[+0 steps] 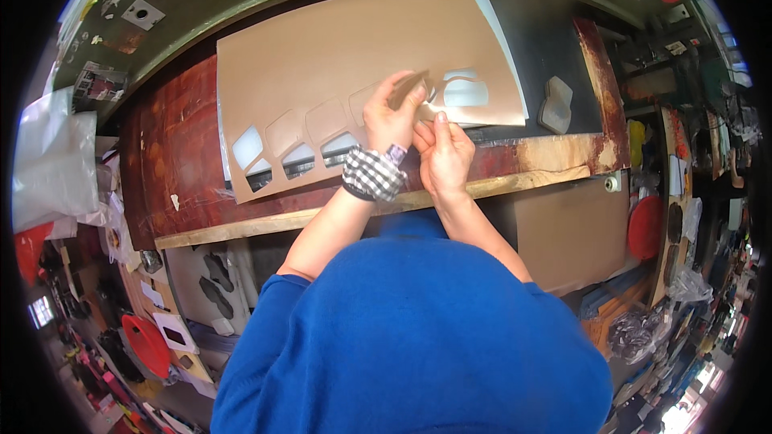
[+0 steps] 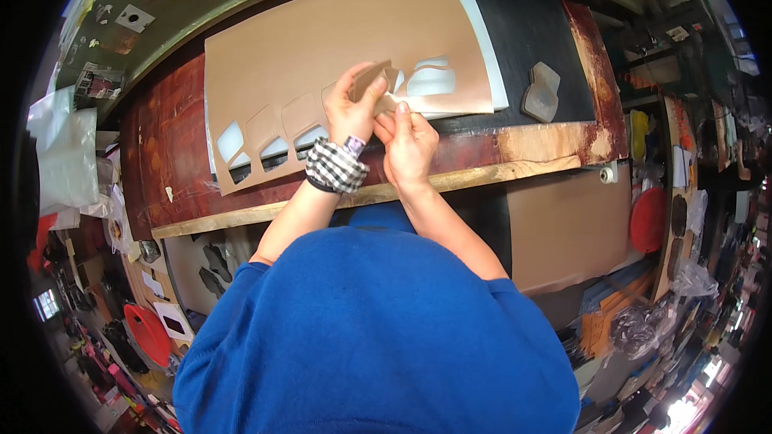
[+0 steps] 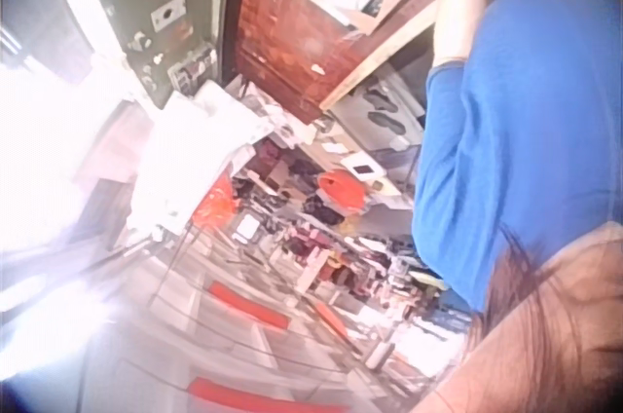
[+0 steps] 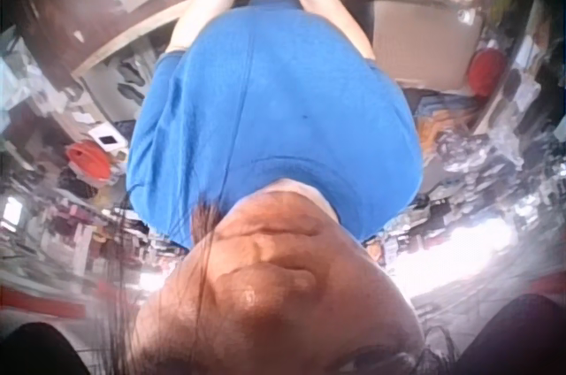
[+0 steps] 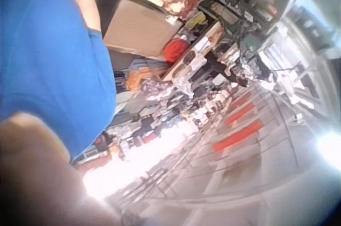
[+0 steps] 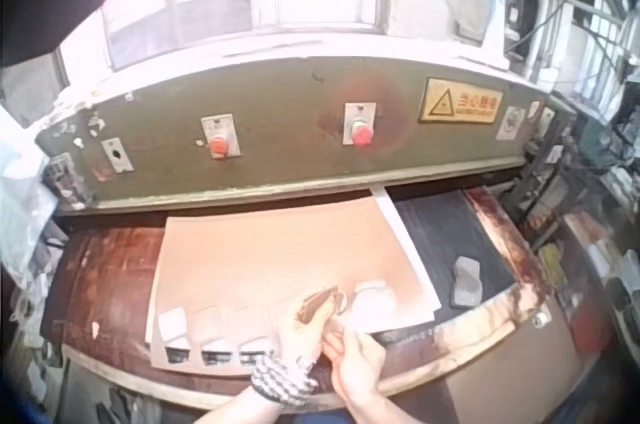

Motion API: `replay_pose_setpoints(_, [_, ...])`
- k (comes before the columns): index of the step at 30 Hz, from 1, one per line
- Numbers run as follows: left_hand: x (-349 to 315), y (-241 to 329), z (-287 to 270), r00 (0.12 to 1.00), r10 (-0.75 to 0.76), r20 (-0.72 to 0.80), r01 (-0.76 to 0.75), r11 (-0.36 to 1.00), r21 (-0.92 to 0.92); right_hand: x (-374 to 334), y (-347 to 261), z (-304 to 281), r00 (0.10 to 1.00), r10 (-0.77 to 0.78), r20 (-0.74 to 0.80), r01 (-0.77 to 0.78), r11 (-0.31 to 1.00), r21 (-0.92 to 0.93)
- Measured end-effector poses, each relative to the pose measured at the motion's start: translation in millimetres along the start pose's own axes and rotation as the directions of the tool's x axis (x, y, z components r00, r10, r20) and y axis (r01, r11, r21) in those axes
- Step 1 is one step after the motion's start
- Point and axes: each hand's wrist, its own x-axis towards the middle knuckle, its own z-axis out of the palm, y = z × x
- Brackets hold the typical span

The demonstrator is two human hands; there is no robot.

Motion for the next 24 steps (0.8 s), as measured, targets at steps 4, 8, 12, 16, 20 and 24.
replay_pose_setpoints(4, [72.0,14.4,-49.9,0.743,-0.484,-0.462,-0.004,0.687,-0.727,-11.9,-11.0,-4.4,0.994,-0.015,-0.112,0.006,0.997,-0.079])
replay_pose_setpoints(8, [103.2,17.1,-120.3,0.829,0.078,-0.554,-0.275,0.919,-0.283,-11.1,-25.9,-24.2,0.963,0.220,-0.159,-0.213,0.975,0.058])
replay_pose_setpoints(12, [62.8,-4.3,-117.7,0.858,0.429,-0.283,-0.338,0.886,0.318,-7.3,-18.3,-19.5,0.956,0.293,-0.004,-0.290,0.949,0.123])
replay_pose_setpoints(16, [33.9,-9.5,-99.1,0.924,0.360,-0.129,-0.290,0.880,0.377,2.7,-13.5,-2.0,0.934,0.346,0.088,-0.356,0.887,0.292])
replay_pose_setpoints(20, [34.1,-1.0,-93.7,0.935,0.356,0.013,-0.320,0.823,0.469,23.5,-0.5,18.9,0.870,0.350,0.348,-0.464,0.819,0.337])
replay_pose_setpoints(24, [33.2,-3.3,-82.3,0.974,0.207,0.094,-0.227,0.911,0.346,40.3,11.6,30.0,0.739,0.407,0.537,-0.615,0.733,0.291])
